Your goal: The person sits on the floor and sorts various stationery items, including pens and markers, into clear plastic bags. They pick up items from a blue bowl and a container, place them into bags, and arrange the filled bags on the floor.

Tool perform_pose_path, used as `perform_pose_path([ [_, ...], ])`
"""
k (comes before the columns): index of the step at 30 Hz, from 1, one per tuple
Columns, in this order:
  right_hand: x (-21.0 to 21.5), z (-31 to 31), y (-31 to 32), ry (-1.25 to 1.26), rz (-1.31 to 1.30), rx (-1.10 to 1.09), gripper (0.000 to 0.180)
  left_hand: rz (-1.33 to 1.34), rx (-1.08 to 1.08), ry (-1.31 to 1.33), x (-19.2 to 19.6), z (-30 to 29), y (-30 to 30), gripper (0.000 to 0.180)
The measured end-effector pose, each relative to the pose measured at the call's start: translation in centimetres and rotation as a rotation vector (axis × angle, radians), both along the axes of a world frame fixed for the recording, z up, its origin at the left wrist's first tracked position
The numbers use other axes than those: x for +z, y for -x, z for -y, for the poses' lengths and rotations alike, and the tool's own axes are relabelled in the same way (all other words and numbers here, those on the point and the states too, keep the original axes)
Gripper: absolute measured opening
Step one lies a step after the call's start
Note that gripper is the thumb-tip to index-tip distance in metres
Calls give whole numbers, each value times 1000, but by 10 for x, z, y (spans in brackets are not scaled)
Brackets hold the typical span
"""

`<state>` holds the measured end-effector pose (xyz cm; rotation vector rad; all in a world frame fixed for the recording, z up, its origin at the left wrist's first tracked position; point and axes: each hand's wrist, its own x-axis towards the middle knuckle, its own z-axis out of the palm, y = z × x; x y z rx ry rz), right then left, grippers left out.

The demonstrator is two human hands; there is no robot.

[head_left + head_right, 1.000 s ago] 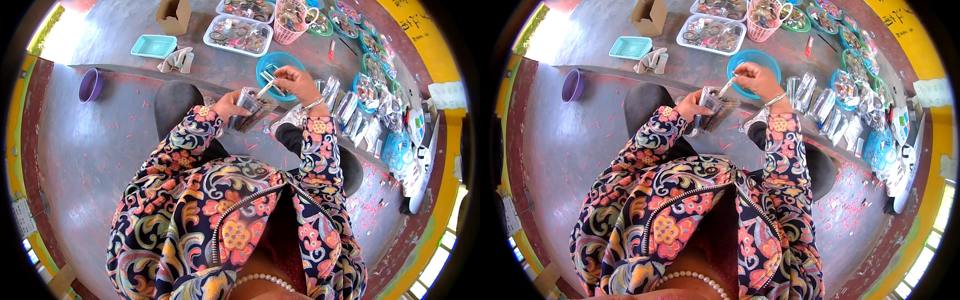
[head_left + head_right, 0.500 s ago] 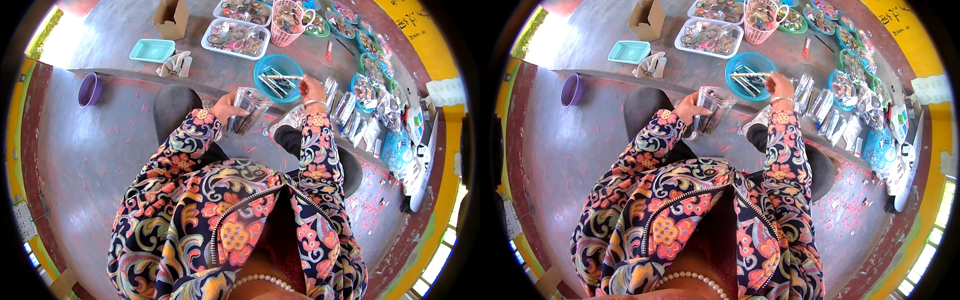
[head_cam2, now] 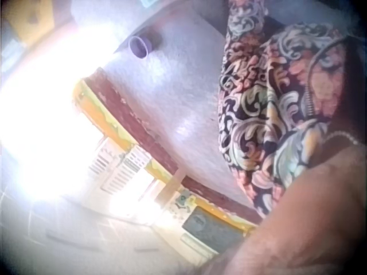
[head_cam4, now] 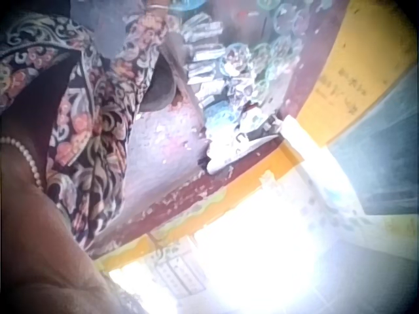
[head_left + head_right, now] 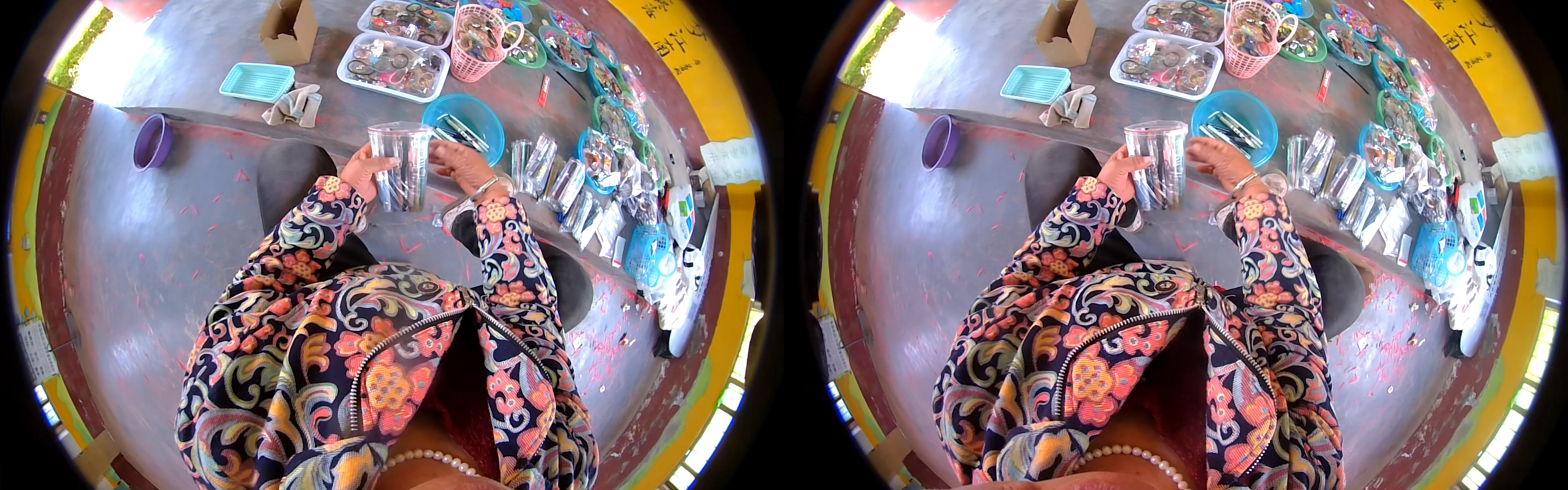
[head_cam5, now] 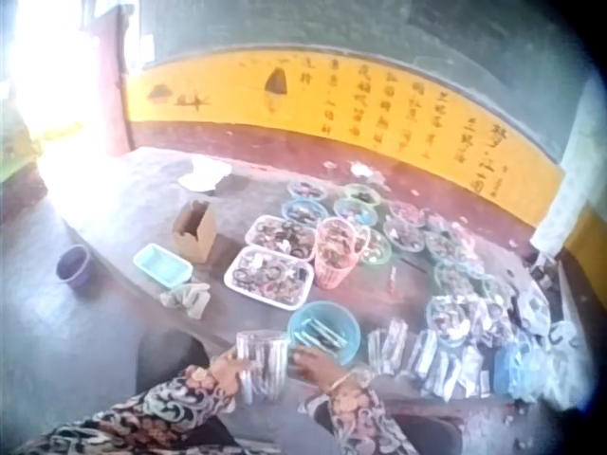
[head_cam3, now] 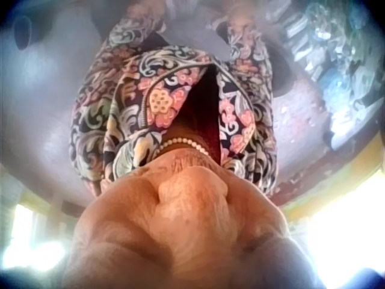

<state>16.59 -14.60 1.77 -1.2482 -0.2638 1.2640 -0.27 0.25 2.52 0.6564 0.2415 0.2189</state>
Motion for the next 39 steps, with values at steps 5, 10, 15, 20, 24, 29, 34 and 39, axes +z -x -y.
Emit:
perform_pose_path([
  [5, 16, -12, 37, -133, 86, 248, 44, 47, 24, 74, 9, -7, -1, 39],
  [10, 58, -15, 55, -237, 139, 16, 37, 277, -44, -21, 53, -5, 6, 64],
  [15, 98, -11, 67, -433, 319, -22, 32, 397, -161, -380, 70, -17, 15, 88],
  [20, 101, -5, 65, -500, 337, -24, 33, 242, -247, -189, 48, -12, 12, 75],
  [24, 102, -5, 69, -482, 334, 16, 39, 191, -327, -135, 56, -5, 15, 60],
  [29, 91, -10, 59, -399, 631, 39, 61, 124, -223, -411, 36, 1, 6, 56],
  [34, 102, -14, 57, -402, 719, 54, 84, 49, -200, -533, 25, -5, 7, 55],
  [39, 118, -15, 61, -441, 512, -41, 88, 14, -204, -751, 22, 1, 4, 58],
])
